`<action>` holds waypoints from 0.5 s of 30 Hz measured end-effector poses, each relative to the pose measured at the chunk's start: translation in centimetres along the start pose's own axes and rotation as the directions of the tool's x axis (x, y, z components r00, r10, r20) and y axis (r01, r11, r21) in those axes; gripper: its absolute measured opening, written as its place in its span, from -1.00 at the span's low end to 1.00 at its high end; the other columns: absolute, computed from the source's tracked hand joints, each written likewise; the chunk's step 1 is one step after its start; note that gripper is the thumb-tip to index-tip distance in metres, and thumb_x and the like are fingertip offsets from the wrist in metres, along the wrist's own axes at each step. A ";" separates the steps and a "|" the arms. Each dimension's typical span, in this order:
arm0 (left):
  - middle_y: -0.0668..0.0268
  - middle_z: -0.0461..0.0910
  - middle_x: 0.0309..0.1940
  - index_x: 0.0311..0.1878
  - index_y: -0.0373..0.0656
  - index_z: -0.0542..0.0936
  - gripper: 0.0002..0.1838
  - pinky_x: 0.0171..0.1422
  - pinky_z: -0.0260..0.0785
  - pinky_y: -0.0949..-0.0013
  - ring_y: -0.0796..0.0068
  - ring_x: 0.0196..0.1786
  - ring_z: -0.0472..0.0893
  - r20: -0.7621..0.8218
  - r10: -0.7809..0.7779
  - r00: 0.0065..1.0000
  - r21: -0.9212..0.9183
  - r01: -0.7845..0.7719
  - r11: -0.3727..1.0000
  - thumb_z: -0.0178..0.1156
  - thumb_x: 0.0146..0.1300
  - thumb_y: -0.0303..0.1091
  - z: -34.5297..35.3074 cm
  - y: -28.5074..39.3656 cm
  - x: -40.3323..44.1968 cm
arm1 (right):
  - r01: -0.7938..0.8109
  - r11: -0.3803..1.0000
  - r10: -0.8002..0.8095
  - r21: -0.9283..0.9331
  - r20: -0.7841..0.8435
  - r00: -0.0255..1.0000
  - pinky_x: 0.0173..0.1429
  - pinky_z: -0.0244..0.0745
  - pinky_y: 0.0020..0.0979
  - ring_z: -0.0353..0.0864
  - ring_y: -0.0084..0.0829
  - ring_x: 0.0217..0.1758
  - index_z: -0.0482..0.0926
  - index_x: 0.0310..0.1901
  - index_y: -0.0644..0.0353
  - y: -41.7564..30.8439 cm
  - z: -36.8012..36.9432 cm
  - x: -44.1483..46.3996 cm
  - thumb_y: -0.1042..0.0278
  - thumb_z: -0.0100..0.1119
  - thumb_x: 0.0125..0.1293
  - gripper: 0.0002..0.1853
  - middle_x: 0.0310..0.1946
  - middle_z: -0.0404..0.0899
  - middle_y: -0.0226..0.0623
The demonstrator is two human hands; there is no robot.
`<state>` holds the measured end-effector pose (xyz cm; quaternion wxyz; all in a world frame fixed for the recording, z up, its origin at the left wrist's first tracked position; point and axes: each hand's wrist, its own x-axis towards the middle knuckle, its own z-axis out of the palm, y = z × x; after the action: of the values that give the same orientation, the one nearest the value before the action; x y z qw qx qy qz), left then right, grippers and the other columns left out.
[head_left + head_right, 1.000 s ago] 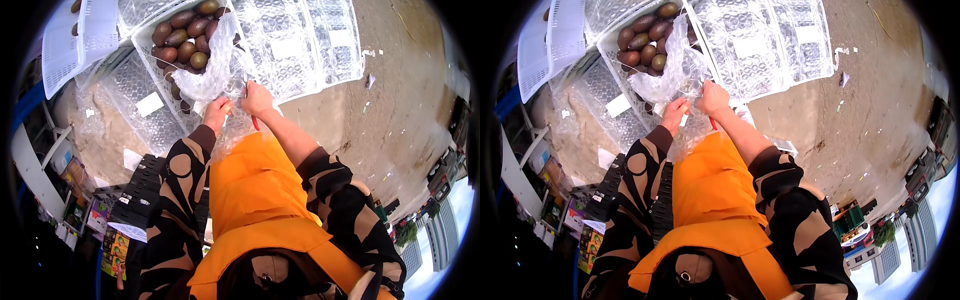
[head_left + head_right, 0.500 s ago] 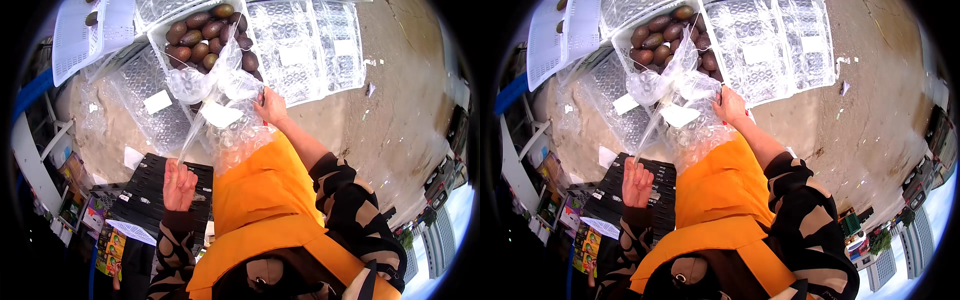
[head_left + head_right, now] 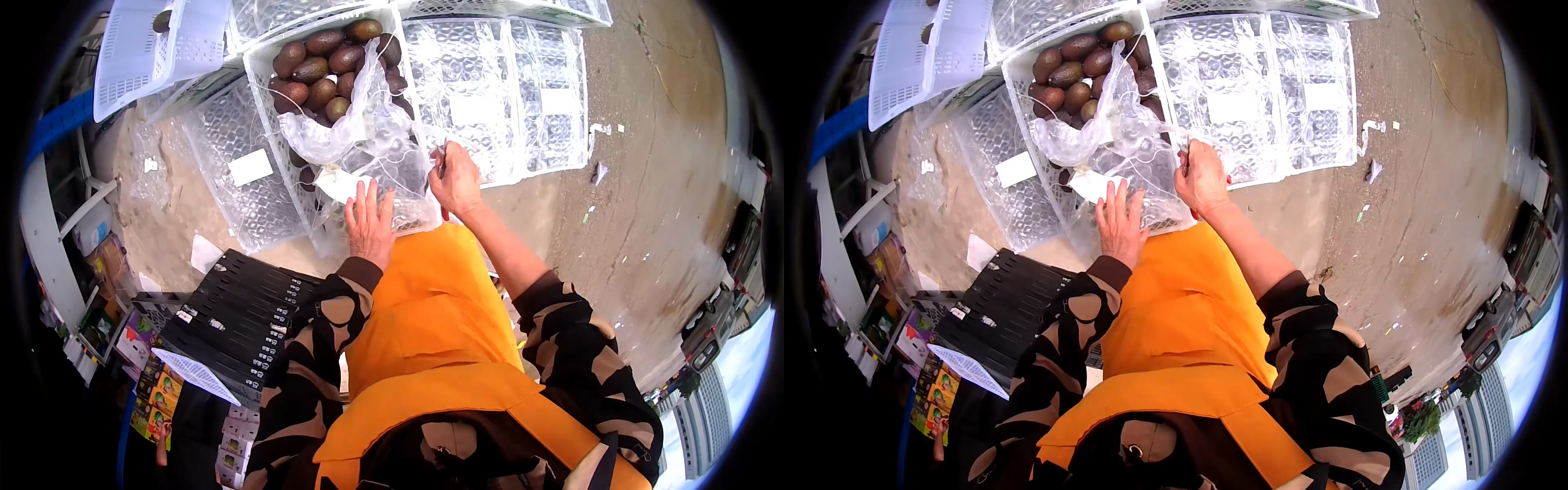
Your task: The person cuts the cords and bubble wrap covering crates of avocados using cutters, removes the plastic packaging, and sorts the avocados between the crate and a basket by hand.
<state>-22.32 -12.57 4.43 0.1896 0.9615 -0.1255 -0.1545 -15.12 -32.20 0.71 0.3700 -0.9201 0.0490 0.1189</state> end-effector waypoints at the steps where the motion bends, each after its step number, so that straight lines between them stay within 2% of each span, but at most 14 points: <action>1: 0.04 0.44 0.18 0.09 -0.16 0.52 -0.40 0.49 0.07 -0.12 -0.03 0.41 0.31 0.007 0.076 0.997 -0.031 -0.076 0.997 0.50 -0.09 -0.38 1.6 -1.4 0.0 | 0.060 0.998 -0.060 0.005 0.042 0.997 -0.13 0.47 -0.10 0.57 -0.06 -0.20 0.40 -0.32 0.20 -0.7 0.9 0.8 0.48 0.24 0.11 -0.82 -0.35 0.54 -0.14; 3: 0.08 0.56 -0.06 -0.08 -0.14 0.58 -0.58 0.38 0.24 -0.03 -0.01 0.27 0.45 0.025 0.223 0.975 -0.098 -0.219 0.971 0.44 -0.06 -0.39 3.6 -3.3 -1.0 | 0.174 0.985 -0.174 0.006 0.102 0.979 -0.13 0.47 -0.09 0.56 -0.06 -0.20 0.39 -0.33 0.19 -2.2 2.7 1.5 0.43 0.31 0.12 -0.77 -0.34 0.52 -0.15; 5: 0.15 0.55 -0.26 -0.23 -0.13 0.57 -0.69 0.23 0.32 0.05 0.05 0.08 0.53 0.164 0.173 0.971 -0.157 -0.147 0.977 0.42 -0.07 -0.37 3.7 -2.2 -4.1 | 0.293 0.956 -0.290 0.000 0.120 0.949 -0.13 0.48 -0.08 0.56 -0.06 -0.20 0.39 -0.32 0.18 -3.4 4.3 2.2 0.39 0.35 0.13 -0.74 -0.34 0.51 -0.16; 6: 0.18 0.55 -0.36 -0.31 -0.12 0.56 -0.75 0.16 0.36 0.08 0.09 -0.02 0.57 0.240 0.150 0.959 -0.184 -0.107 0.977 0.41 -0.08 -0.36 3.4 -1.6 -5.9 | 0.259 0.966 -0.254 -0.024 0.123 0.959 -0.13 0.49 -0.08 0.56 -0.07 -0.20 0.40 -0.32 0.19 -3.7 4.9 2.0 0.40 0.35 0.12 -0.74 -0.33 0.51 -0.15; 8: 0.21 0.56 -0.36 -0.31 -0.11 0.56 -0.75 0.09 0.36 0.12 0.15 -0.10 0.58 0.189 0.091 0.978 -0.229 -0.046 0.972 0.39 -0.07 -0.33 2.6 -0.8 -7.3 | 0.186 0.979 -0.177 -0.081 0.111 0.978 -0.14 0.50 -0.08 0.55 -0.07 -0.19 0.42 -0.32 0.19 -3.8 6.2 2.0 0.42 0.35 0.10 -0.75 -0.31 0.51 -0.15; 9: 0.23 0.57 -0.36 -0.32 -0.11 0.55 -0.75 0.05 0.35 0.14 0.18 -0.14 0.58 0.167 0.060 0.984 -0.260 -0.015 0.965 0.39 -0.07 -0.32 2.4 -0.5 -7.8 | 0.230 0.961 -0.212 -0.155 0.119 0.970 -0.11 0.53 -0.09 0.60 -0.06 -0.17 0.44 -0.30 0.19 -4.2 6.4 2.1 0.37 0.34 0.07 -0.75 -0.30 0.56 -0.14; 12: 0.20 0.58 -0.42 -0.38 -0.15 0.55 -0.79 0.00 0.38 0.12 0.12 -0.21 0.60 0.181 0.069 0.981 -0.271 -0.018 0.962 0.36 -0.08 -0.34 2.7 -1.1 -8.5 | 0.142 0.978 -0.072 -0.150 0.394 0.916 -0.02 0.56 -0.11 0.67 -0.05 -0.14 0.50 -0.28 0.17 -5.2 4.2 2.4 0.29 0.38 -0.01 -0.70 -0.29 0.64 -0.09; 14: 0.19 0.56 -0.45 -0.40 -0.15 0.54 -0.80 -0.03 0.38 0.13 0.11 -0.23 0.59 0.182 0.071 0.981 -0.195 -0.034 0.980 0.36 -0.07 -0.33 4.1 -3.5 -10.1 | 0.064 0.973 0.046 -0.221 0.460 0.887 -0.03 0.58 -0.09 0.71 0.01 -0.19 0.55 -0.29 0.17 -4.9 2.2 5.2 0.19 0.34 0.00 -0.70 -0.35 0.69 -0.01; 15: 0.18 0.56 -0.47 -0.42 -0.14 0.54 -0.80 -0.04 0.37 0.13 0.10 -0.24 0.59 0.185 0.071 0.980 -0.157 -0.042 0.987 0.36 -0.07 -0.32 4.4 -4.9 -11.0 | 0.077 0.988 0.003 -0.133 0.516 0.856 -0.03 0.57 -0.11 0.70 0.02 -0.19 0.56 -0.32 0.18 -3.7 1.7 6.8 0.17 0.32 -0.02 -0.70 -0.36 0.68 0.00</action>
<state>-33.09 -6.34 1.35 0.2537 0.9211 -0.1583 -0.2492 -8.18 -28.42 0.24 0.3020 -0.8806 -0.0783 0.3567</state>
